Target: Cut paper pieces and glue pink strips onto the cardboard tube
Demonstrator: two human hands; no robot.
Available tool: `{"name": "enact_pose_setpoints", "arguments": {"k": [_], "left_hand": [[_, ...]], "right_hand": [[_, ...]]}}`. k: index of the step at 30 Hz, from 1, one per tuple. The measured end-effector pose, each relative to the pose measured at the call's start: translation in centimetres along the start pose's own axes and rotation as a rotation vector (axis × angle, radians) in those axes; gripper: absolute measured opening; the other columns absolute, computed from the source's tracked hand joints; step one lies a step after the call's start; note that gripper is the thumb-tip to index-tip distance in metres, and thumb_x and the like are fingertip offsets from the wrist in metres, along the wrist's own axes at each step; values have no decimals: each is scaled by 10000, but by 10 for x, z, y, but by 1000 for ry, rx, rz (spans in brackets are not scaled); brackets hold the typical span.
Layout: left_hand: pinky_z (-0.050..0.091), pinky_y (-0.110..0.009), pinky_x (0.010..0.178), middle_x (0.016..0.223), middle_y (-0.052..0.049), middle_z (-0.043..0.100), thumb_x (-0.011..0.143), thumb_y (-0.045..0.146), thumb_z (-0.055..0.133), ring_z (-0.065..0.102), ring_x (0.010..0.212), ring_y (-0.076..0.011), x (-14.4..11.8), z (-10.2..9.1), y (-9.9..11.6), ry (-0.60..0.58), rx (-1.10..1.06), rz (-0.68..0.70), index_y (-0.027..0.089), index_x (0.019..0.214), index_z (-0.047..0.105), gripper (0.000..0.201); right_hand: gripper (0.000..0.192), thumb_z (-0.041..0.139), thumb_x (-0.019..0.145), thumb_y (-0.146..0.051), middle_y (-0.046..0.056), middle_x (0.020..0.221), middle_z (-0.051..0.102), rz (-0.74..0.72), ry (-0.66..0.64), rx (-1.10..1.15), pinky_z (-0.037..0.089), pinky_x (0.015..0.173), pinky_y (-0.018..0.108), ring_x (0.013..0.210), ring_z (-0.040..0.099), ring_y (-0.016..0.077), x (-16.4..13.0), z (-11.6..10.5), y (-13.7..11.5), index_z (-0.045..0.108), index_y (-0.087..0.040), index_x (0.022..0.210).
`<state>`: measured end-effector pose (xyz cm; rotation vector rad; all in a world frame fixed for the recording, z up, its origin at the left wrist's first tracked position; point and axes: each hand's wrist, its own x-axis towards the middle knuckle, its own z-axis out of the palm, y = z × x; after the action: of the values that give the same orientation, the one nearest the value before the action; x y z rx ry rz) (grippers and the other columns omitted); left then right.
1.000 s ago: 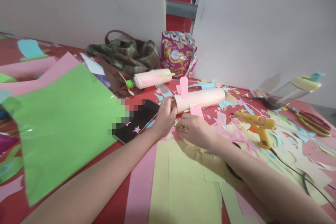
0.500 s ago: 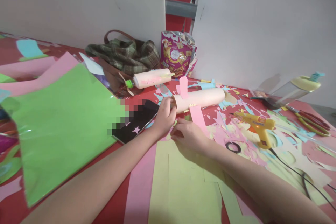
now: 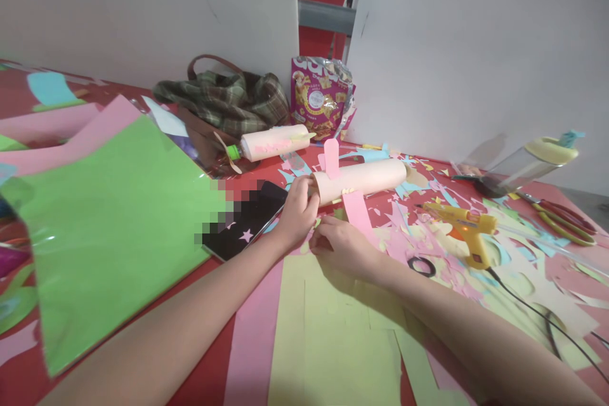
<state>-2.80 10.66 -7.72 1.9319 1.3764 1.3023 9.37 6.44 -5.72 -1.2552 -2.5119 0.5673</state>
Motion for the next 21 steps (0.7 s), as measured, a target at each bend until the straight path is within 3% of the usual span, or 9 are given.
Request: {"name": "enact_pose_setpoints", "arguments": {"k": [7,11,15,21], "left_hand": [[367,-309,815,943,-70,464,747,98,346,437,923,-165,1,2,0,10,6,-45,161,870,426,160],[362,-311,827,965,-76,460,747,104,341,429,945,-169,2,2,-1,-10,10,-55,160,877,424,165],[356,-327,839,998,-79,457,750,121,350,418,978,-178,2,1,-3,-41,17,-43,168,889,422,164],[371,-327,818,983,-79,469,758,130,352,430,976,-182,2,1,-4,-39,12,-46,174,875,433,149]], "right_hand": [[89,505,712,-99,24,717,544,-118,37,-54,370,549,203,625,498,103,-3,-24,-2,574,-147,684],[101,491,731,-127,9,671,526,-81,277,-195,318,467,188,539,454,83,-2,-44,19,573,-156,681],[150,465,763,-174,13,672,545,-140,548,-390,297,427,181,490,449,69,-2,-49,55,589,-161,681],[186,450,772,-170,9,606,549,-280,606,-560,300,434,191,469,458,70,-4,-41,82,612,-161,680]]}}
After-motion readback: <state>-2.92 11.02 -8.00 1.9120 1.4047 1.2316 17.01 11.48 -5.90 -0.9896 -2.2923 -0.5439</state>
